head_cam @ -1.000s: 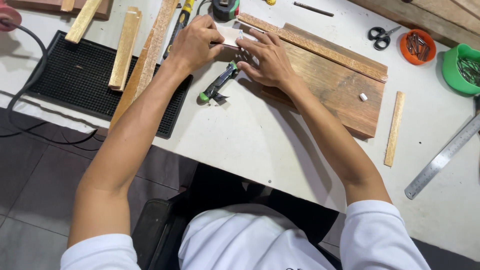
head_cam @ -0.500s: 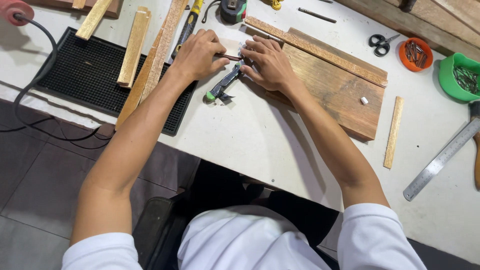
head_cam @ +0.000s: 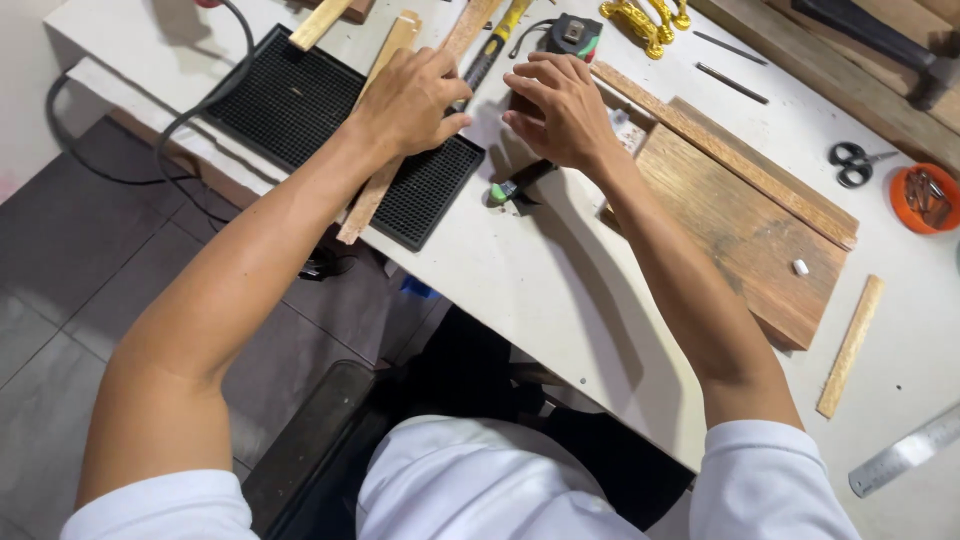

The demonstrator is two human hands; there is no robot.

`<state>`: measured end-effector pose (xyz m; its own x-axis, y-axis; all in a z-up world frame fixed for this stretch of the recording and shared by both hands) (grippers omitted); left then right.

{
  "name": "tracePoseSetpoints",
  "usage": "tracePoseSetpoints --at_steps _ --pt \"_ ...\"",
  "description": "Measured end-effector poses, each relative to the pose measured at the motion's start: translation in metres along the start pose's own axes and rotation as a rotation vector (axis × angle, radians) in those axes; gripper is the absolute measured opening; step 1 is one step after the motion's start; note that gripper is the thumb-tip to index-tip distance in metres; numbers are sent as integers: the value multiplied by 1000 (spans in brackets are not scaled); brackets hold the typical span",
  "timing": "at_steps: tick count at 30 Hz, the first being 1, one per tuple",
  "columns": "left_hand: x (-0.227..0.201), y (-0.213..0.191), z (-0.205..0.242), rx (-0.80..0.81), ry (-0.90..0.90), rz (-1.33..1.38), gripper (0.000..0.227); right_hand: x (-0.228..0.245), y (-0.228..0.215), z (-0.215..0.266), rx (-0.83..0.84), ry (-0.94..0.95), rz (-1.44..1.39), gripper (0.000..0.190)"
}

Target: The person measures thin wood strips against a steel ruler, marks them with a pencil, and cuts a strip with a small knife. They then position the strips on a wooden board and hammer nails through them to attach the strips, forming a frame on the board.

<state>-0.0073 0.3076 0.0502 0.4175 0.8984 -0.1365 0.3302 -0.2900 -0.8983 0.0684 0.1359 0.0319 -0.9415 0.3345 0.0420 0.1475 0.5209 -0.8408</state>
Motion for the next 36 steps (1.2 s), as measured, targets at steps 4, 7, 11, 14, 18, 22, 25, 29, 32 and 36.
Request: tracePoseSetpoints --at_steps 4,7,11,14,18,22,25,29,32,36 --pt "44 -14 22 29 -122 -80 35 16 21 -39 61 -62 -10 43" --pt "71 -26 28 40 -283 -16 35 21 39 -63 97 -63 -27 44" --pt "121 -2 23 46 -378 72 33 24 57 -90 110 -84 -26 45" --pt "126 -4 10 4 -380 106 34 19 72 -103 137 -95 -31 43" --pt "142 1 -7 -27 -384 117 31 9 91 -118 159 -125 -35 44" --pt "159 15 -10 191 -570 209 32 9 98 -129 224 -108 -127 50" --pt "168 32 -8 298 -623 213 37 11 97 -133 232 -108 -176 58" --pt "178 51 -8 318 -603 248 34 6 104 -130 215 -99 -232 64" --pt "176 47 -10 338 -619 265 36 7 101 -129 200 -95 -265 64" --pt "177 46 -8 354 -641 262 34 6 105 -130 224 -81 -241 62"
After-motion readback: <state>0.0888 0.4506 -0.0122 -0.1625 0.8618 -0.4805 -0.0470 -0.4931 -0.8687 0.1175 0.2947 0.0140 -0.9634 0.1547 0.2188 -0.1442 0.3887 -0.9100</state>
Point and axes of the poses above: each hand's wrist, its own z-axis away from the middle knuckle, its own y-axis out of the palm, x = y × z, the point moved 7 cm from there along -z, towards the middle knuckle, and after that the axes turned 2 degrees about z, right-handed, at the moved point
